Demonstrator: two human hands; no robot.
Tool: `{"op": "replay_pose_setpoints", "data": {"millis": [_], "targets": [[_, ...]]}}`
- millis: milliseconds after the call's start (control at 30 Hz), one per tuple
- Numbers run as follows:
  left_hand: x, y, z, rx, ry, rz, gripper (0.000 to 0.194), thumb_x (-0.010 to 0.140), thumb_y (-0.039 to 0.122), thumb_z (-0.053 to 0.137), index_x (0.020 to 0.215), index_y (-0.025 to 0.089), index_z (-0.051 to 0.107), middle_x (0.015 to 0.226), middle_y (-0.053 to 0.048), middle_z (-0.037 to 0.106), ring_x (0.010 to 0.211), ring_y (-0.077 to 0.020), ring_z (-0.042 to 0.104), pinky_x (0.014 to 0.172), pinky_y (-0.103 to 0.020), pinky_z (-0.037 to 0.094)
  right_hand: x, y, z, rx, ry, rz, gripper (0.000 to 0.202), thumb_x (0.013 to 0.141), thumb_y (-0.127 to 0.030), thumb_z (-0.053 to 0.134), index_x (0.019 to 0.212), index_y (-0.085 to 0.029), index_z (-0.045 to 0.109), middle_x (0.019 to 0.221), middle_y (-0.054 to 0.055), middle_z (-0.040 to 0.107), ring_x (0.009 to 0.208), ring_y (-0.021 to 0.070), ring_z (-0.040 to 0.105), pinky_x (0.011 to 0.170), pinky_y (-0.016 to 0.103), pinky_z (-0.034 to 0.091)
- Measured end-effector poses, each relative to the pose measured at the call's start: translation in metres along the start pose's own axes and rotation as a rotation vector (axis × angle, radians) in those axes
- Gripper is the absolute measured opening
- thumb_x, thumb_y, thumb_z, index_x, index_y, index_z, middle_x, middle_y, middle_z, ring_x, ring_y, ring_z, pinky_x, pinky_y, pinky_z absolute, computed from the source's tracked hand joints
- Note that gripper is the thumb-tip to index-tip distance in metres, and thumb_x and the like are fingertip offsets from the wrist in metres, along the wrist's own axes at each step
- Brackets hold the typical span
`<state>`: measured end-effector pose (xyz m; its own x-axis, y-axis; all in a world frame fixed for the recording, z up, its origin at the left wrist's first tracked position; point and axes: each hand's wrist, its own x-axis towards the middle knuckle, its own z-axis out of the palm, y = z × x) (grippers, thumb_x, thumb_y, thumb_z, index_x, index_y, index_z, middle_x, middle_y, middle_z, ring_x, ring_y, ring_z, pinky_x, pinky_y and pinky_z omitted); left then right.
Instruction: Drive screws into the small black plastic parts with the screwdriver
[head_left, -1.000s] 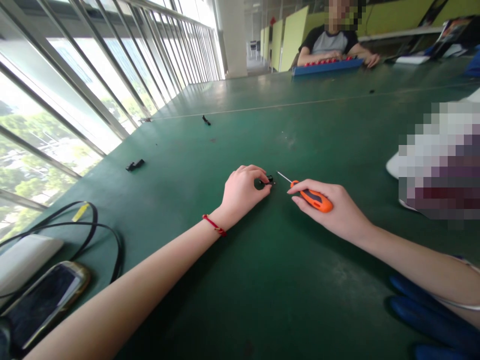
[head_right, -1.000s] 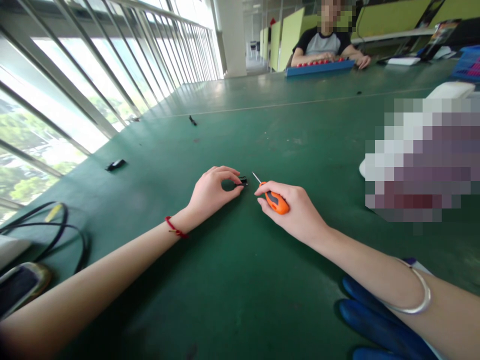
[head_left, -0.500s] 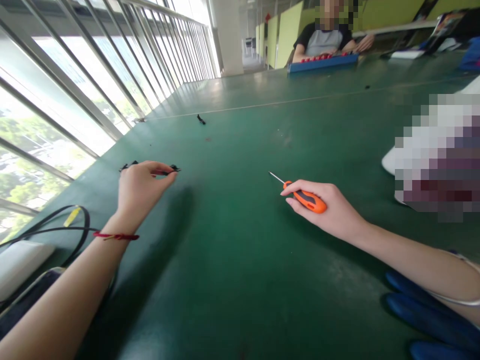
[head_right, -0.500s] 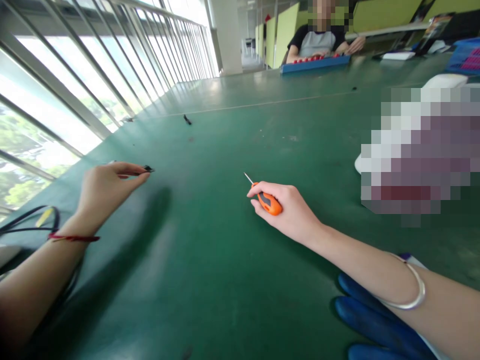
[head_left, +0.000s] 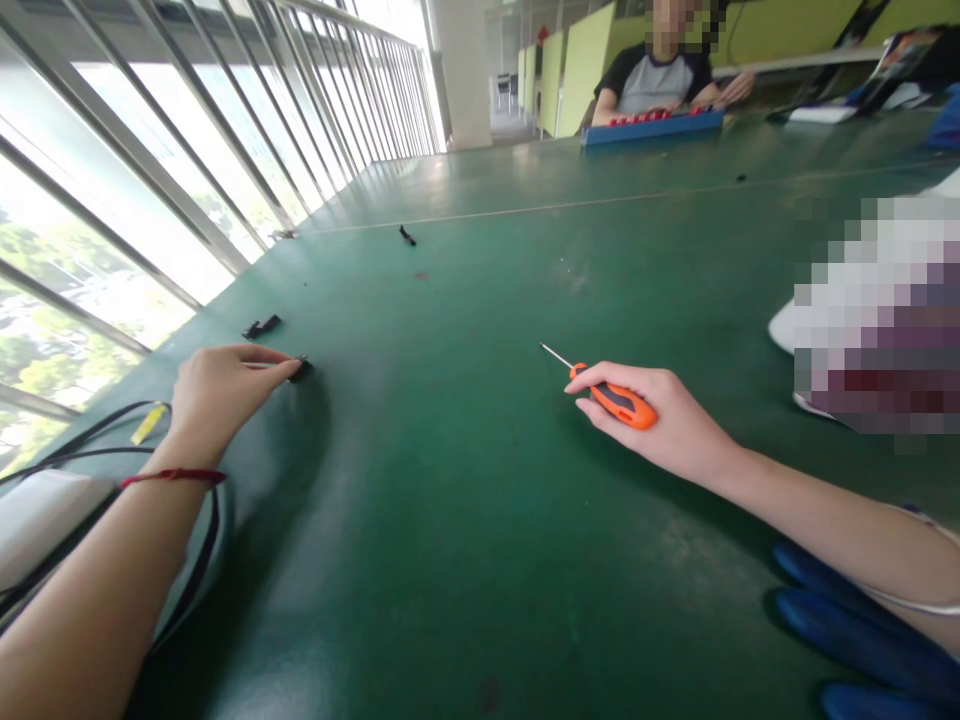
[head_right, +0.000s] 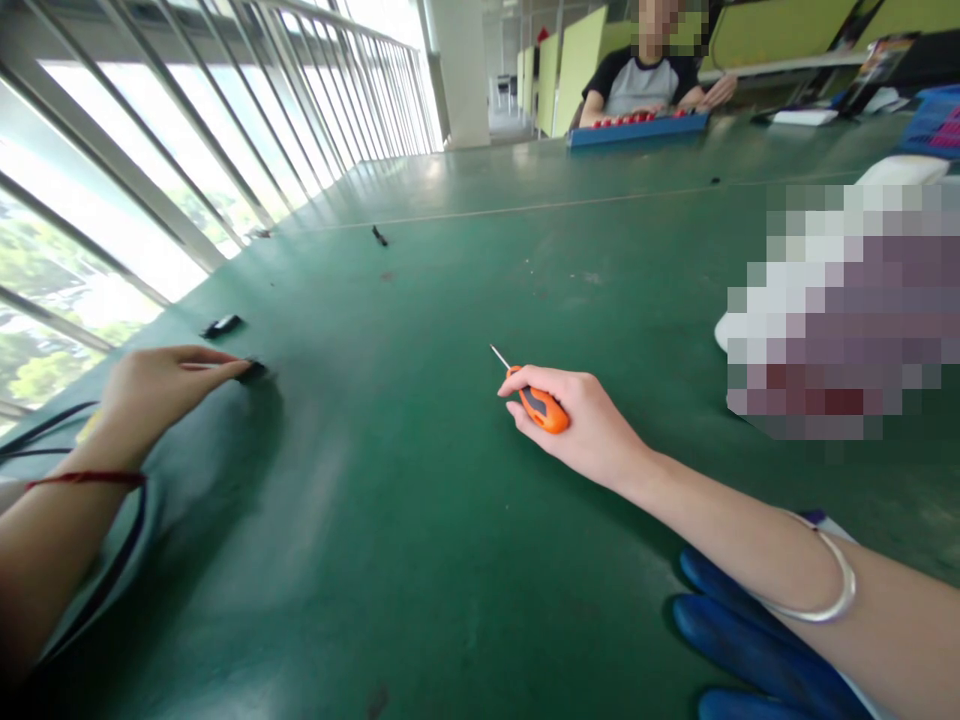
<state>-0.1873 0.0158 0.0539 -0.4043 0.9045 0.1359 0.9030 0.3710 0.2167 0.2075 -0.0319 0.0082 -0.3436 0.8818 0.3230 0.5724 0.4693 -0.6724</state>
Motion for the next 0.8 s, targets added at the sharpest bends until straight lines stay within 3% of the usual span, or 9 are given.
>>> {"op": "replay_pose_setpoints", "data": {"millis": [100,400,800], "targets": [[0.004,-0.007,0.0,-0.054,0.036,-0.041,0.046,0.065,0.052,0.062,0.096,0.018,0.071,0.075,-0.003,0.067,0.079,-0.0222,0.058,0.065,-0.026,0.039,-0.001,0.001,0.0,0.003,-0.002,0.0,0.012,0.08,-0.023,0.057,0.088,-0.02,0.065,0.086,0.002,0.069,0.067,0.013,0.063,0.065,0.026,0.048],[0.007,-0.016,0.007,-0.16,-0.005,-0.056,0.042,0.066,0.049,0.065,0.094,0.02,0.071,0.073,0.003,0.067,0.082,-0.0182,0.057,0.067,-0.023,0.037,0.0,0.001,0.0,-0.004,-0.022,0.021,0.013,0.079,-0.021,0.057,0.09,-0.02,0.065,0.095,0.004,0.07,0.079,0.0171,0.066,0.069,0.028,0.049],[0.008,-0.019,0.007,-0.159,-0.011,-0.063,0.036,0.066,0.045,0.066,0.09,0.019,0.071,0.073,0.002,0.064,0.084,-0.0184,0.056,0.07,-0.024,0.038,0.0,0.001,-0.001,-0.007,-0.061,0.039,0.014,0.08,-0.023,0.057,0.091,-0.019,0.065,0.097,0.005,0.07,0.079,0.0176,0.066,0.07,0.029,0.049]]}}
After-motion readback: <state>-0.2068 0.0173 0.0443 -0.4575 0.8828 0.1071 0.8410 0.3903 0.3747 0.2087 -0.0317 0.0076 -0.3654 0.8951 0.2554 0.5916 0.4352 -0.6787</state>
